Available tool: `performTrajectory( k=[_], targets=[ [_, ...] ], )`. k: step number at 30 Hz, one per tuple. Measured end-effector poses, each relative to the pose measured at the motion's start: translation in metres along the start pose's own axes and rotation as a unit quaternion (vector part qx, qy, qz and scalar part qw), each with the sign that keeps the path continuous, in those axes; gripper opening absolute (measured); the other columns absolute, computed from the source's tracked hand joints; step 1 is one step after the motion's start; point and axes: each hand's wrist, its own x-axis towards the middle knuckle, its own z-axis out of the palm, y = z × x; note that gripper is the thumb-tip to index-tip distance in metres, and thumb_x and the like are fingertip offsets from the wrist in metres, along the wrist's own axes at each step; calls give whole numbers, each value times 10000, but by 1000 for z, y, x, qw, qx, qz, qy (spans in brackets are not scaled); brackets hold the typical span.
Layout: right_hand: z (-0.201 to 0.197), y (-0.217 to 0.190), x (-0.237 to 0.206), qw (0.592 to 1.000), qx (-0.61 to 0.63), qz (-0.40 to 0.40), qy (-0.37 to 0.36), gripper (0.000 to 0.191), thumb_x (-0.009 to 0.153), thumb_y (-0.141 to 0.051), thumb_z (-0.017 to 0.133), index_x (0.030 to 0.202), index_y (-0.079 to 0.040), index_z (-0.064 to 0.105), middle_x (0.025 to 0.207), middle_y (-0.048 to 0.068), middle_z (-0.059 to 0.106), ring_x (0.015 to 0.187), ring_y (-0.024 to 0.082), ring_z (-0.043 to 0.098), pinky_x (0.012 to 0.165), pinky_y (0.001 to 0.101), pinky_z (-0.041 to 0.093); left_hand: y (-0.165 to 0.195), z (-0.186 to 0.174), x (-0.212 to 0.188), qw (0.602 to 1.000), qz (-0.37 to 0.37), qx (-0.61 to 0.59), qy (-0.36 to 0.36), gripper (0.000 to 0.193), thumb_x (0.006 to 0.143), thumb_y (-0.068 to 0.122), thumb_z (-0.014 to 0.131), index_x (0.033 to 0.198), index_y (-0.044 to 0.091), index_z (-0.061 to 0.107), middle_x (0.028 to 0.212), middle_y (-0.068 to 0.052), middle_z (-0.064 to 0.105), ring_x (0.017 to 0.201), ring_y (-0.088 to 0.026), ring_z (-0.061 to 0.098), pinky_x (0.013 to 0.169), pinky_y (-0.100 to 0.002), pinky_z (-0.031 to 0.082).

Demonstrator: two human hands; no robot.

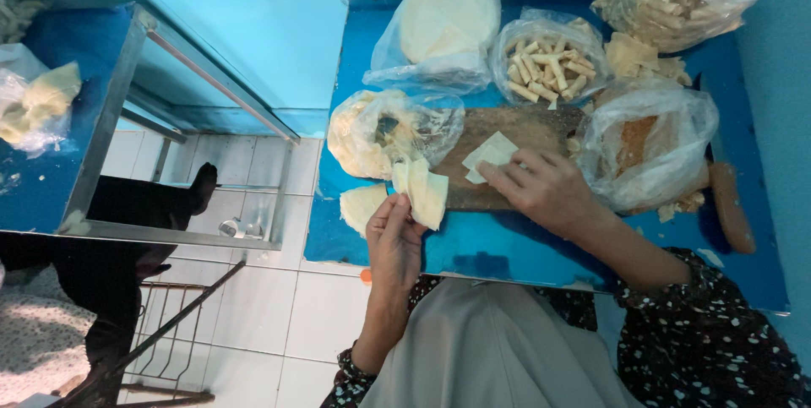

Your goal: The person cuts thin dough sheets on a wooden cutting board with a knife, places filling from a plastic bag onto a dough square, folds the dough over the filling to form filled pastries, and puts the finished pieces into a plastic bag.

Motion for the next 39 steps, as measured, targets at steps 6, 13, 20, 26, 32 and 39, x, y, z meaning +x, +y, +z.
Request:
performTrajectory(
  k=[6,13,20,26,32,39],
  targets=[
    [3,1,-1,998,53,43,-1,480,843,-174,686,1318,-108,662,927,38,697,923,214,670,713,372,554,-8,-5,0,1000,-2,-12,-15,196,1084,132,594,1068,-44,681,944,-70,682,855,-139,686,822,-324,599],
    [2,1,4,994,74,78,15,409,875,-218,761,1271,-145,692,916,14,701,875,218,679,653,387,542,-23,-2,6,1000,-23,1,2,160,1043,130,605,1049,-10,682,907,-60,679,831,-128,671,834,-321,594],
    [-12,13,5,966,200,157,37,521,766,-290,874,1241,-155,709,992,46,726,927,247,705,721,396,570,-30,6,6,999,-30,-11,-20,161,1048,117,607,1088,-17,685,959,-75,700,877,-135,680,858,-323,591],
    [0,-9,-2,837,499,223,36,526,789,-162,869,1265,-75,664,1149,68,735,1001,135,715,759,283,620,-48,18,3,996,25,87,-12,106,1019,44,645,1063,-35,701,1019,-85,714,919,-142,687,855,-300,563],
    [23,-8,-9,644,673,362,21,451,878,-22,762,1298,-72,604,1032,42,715,946,105,691,800,262,583,-59,20,0,950,148,269,-56,108,1009,46,674,1073,-35,705,1138,-50,684,1019,-92,646,892,-243,512],
    [28,-2,-13,550,762,342,5,406,885,52,726,1256,-59,607,1014,36,685,932,107,670,790,269,549,-60,23,0,991,29,122,-47,96,971,40,703,1050,-13,690,1016,-45,732,915,-89,670,846,-249,534]
  ],
)
